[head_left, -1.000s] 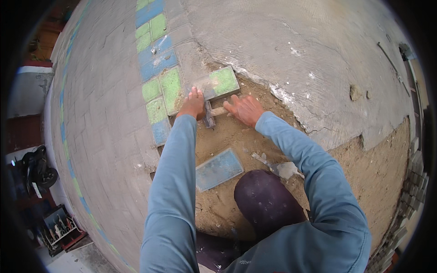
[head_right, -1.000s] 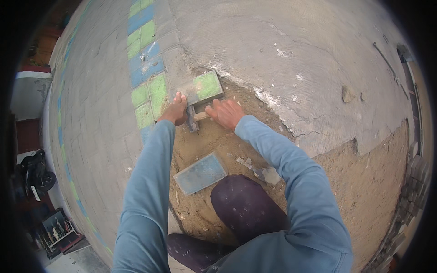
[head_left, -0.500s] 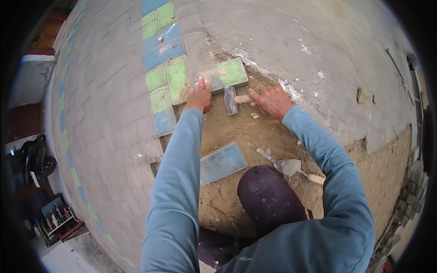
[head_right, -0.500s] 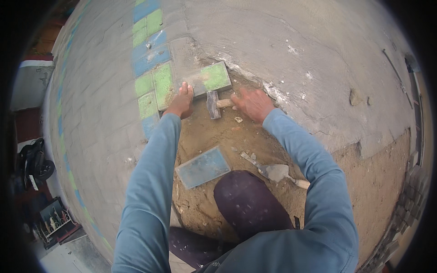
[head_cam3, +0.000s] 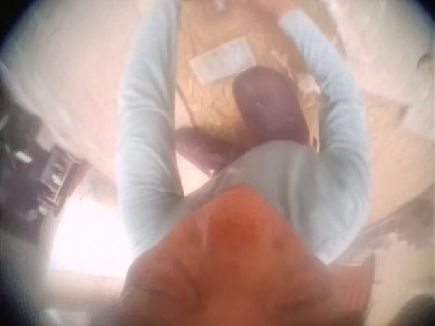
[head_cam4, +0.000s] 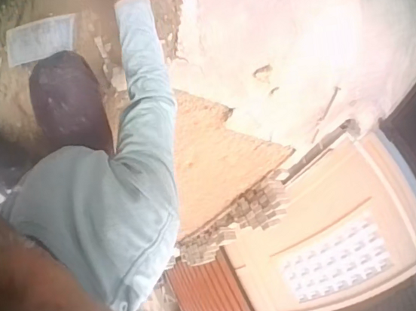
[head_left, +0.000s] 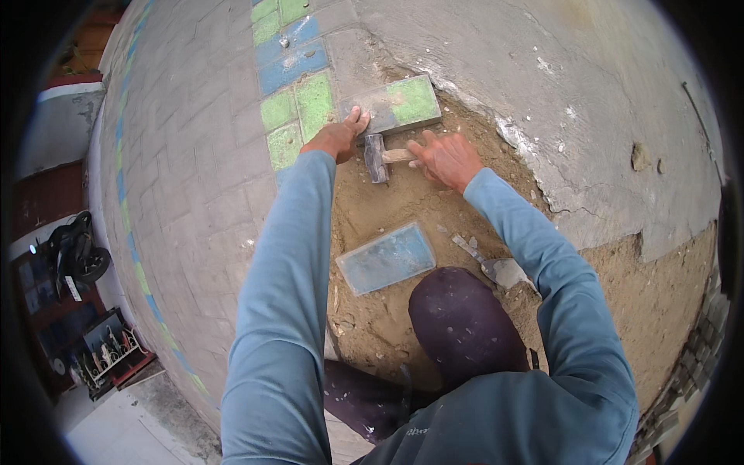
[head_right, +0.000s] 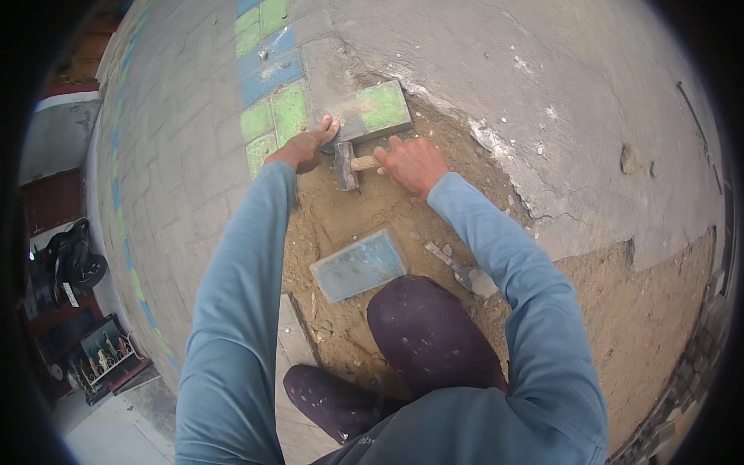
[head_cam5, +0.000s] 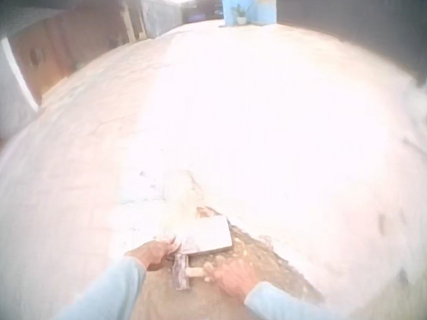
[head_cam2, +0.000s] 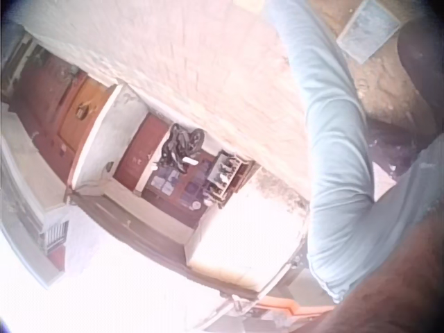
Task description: The person kneels on a partially paved outdoor area and places rectangular paving stones into an excavated section. They use a trowel to spread sand or mortar, then tap each stone into place with a hammer. The person continues laying stones in a pattern, adjusting their position and leveling the surface.
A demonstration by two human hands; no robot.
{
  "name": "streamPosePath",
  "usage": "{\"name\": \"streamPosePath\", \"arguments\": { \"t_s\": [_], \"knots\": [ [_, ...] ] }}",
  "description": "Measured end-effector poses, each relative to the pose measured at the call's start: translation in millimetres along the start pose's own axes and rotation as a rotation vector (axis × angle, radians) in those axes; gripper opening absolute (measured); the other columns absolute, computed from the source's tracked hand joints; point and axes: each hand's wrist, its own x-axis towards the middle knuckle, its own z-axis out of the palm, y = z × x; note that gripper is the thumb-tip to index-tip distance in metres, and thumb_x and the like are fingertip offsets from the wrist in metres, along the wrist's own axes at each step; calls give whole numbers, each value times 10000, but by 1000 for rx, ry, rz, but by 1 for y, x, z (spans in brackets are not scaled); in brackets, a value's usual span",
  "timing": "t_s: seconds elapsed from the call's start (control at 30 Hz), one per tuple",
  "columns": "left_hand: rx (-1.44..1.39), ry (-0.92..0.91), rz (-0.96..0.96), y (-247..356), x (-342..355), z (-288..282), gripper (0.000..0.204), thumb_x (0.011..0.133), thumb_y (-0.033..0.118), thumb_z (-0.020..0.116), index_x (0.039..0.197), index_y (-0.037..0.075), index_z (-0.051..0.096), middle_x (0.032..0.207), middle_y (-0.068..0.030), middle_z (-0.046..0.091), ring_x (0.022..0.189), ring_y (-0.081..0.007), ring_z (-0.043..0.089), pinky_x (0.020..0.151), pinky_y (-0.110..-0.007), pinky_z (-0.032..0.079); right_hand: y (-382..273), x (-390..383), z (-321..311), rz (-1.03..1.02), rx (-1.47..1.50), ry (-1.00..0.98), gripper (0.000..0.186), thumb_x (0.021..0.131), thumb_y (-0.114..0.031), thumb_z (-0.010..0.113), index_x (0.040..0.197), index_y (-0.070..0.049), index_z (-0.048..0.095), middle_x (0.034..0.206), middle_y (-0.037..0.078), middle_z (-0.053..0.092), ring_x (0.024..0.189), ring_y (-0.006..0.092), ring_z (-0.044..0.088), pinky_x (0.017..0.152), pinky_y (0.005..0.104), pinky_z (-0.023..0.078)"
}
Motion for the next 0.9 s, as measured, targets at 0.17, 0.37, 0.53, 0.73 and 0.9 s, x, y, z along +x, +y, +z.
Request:
{"name": "streamPosePath", "arguments": {
  "t_s": [0.17,0.37,0.53,0.73,0.9],
  "knots": [
    [-20,43,40,-37,0,17,912,877,-98,485,1630,344,221,1717,60,78,1471,-324,401,1261,-419,318,-15,-32,9,-127,49,72,378,965,-448,628,1129,-108,628,960,156,667,737,304,731,613,429,586],
    [-83,63,92,-17,17,16,968,792,-210,371,1631,257,248,1724,-21,83,1543,-300,250,1301,-404,188,42,-41,-28,-77,-66,-10,375,946,-461,653,1077,-110,657,883,130,683,768,297,737,642,426,591],
    [-33,67,18,-11,4,18,958,780,-191,381,1628,239,266,1723,-46,98,1539,-309,266,1298,-403,192,32,-25,-27,36,-31,-17,352,945,-465,669,1083,-142,687,787,102,682,723,281,725,606,425,572],
    [41,146,64,-10,9,26,876,897,-46,534,1647,255,195,1726,-29,95,1464,-285,425,1253,-450,297,96,-75,-29,306,-153,420,366,963,-490,643,1151,-177,667,827,61,621,622,245,663,544,400,535],
    [-48,376,74,-21,10,49,831,888,-48,515,1632,201,239,1718,-43,155,1471,-275,412,1261,-476,260,153,-81,-19,660,-367,497,323,1017,-424,585,1159,-141,651,1053,94,600,997,256,639,838,439,512]
  ]
}}
